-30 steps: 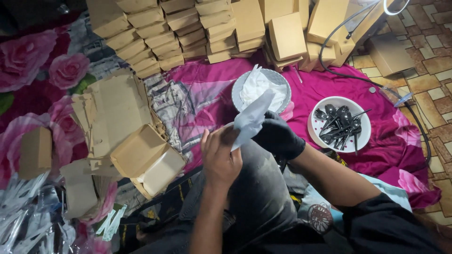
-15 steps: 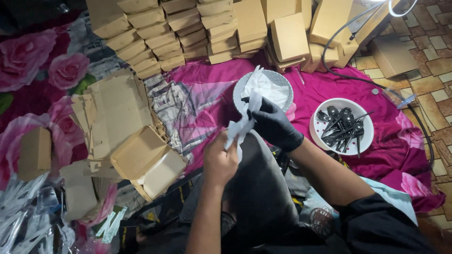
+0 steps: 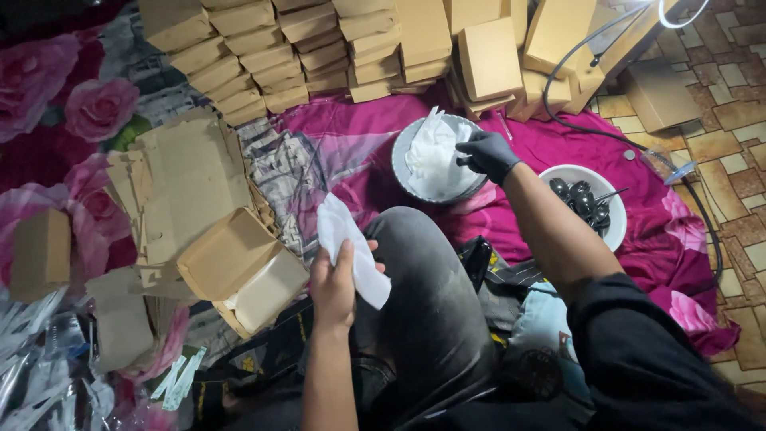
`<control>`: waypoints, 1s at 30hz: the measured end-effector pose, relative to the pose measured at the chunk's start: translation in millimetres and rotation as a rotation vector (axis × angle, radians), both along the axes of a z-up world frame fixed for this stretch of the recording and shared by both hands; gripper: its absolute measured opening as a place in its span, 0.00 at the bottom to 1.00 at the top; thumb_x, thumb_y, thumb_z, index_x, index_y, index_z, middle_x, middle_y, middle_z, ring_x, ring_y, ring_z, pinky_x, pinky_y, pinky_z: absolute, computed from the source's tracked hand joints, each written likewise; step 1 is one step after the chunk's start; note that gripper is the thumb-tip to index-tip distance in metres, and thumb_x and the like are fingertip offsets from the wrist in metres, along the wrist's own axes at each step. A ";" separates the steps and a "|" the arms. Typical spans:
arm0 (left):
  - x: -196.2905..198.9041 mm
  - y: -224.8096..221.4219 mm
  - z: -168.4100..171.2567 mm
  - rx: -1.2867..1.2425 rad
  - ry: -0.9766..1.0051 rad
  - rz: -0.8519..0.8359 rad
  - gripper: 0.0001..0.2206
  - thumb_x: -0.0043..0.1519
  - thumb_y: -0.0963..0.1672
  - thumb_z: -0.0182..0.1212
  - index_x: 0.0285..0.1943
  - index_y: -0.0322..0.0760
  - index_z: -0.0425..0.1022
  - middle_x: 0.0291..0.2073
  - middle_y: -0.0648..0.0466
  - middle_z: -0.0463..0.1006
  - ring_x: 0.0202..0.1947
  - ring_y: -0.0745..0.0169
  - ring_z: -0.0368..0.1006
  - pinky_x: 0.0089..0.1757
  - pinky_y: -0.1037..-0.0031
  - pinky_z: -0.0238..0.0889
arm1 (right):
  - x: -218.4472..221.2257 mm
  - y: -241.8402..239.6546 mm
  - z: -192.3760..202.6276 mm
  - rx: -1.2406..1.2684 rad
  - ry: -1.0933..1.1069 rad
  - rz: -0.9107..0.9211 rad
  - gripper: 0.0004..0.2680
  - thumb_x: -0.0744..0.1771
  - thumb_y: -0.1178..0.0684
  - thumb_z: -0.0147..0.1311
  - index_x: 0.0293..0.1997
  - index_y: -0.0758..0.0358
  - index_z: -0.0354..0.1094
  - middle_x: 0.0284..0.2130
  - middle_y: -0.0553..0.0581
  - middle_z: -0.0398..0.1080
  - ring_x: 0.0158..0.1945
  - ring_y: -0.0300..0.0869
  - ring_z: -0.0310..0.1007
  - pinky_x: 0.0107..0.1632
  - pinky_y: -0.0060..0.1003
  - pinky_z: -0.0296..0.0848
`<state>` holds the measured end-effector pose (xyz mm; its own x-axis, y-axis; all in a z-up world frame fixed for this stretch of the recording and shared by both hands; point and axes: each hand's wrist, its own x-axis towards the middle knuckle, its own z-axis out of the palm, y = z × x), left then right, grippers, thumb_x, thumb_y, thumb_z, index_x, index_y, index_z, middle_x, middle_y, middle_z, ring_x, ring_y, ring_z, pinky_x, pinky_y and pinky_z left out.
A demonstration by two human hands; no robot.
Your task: Packaging plastic forks by putting them into individual plastic sleeves and then into boxes.
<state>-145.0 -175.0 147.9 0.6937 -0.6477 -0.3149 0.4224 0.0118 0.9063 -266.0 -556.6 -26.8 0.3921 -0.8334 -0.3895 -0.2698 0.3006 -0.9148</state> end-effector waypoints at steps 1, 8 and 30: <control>1.2 4.0 -2.1 0.000 -0.001 0.004 0.20 0.68 0.47 0.53 0.62 0.26 0.66 0.40 0.33 0.84 0.27 0.44 0.83 0.27 0.63 0.80 | 0.8 -4.0 3.7 0.000 -0.001 0.004 0.07 0.64 0.60 0.66 0.31 0.69 0.69 0.17 0.61 0.65 0.18 0.40 0.71 0.18 0.28 0.68; -8.1 36.0 4.8 0.028 0.003 -0.043 0.21 0.68 0.47 0.51 0.65 0.28 0.67 0.42 0.30 0.84 0.28 0.37 0.83 0.28 0.57 0.79 | -8.1 -31.2 29.4 -0.413 0.488 0.013 0.24 0.61 0.50 0.71 0.60 0.63 0.67 0.44 0.68 0.71 0.42 0.58 0.79 0.42 0.50 0.81; -107.3 76.9 57.8 0.062 -0.328 -0.470 0.11 0.65 0.43 0.59 0.53 0.33 0.80 0.36 0.42 0.85 0.40 0.54 0.80 0.39 0.62 0.75 | -78.9 262.8 158.2 0.188 -0.140 0.483 0.12 0.61 0.60 0.70 0.47 0.70 0.77 0.34 0.65 0.77 0.33 0.46 0.79 0.37 0.38 0.84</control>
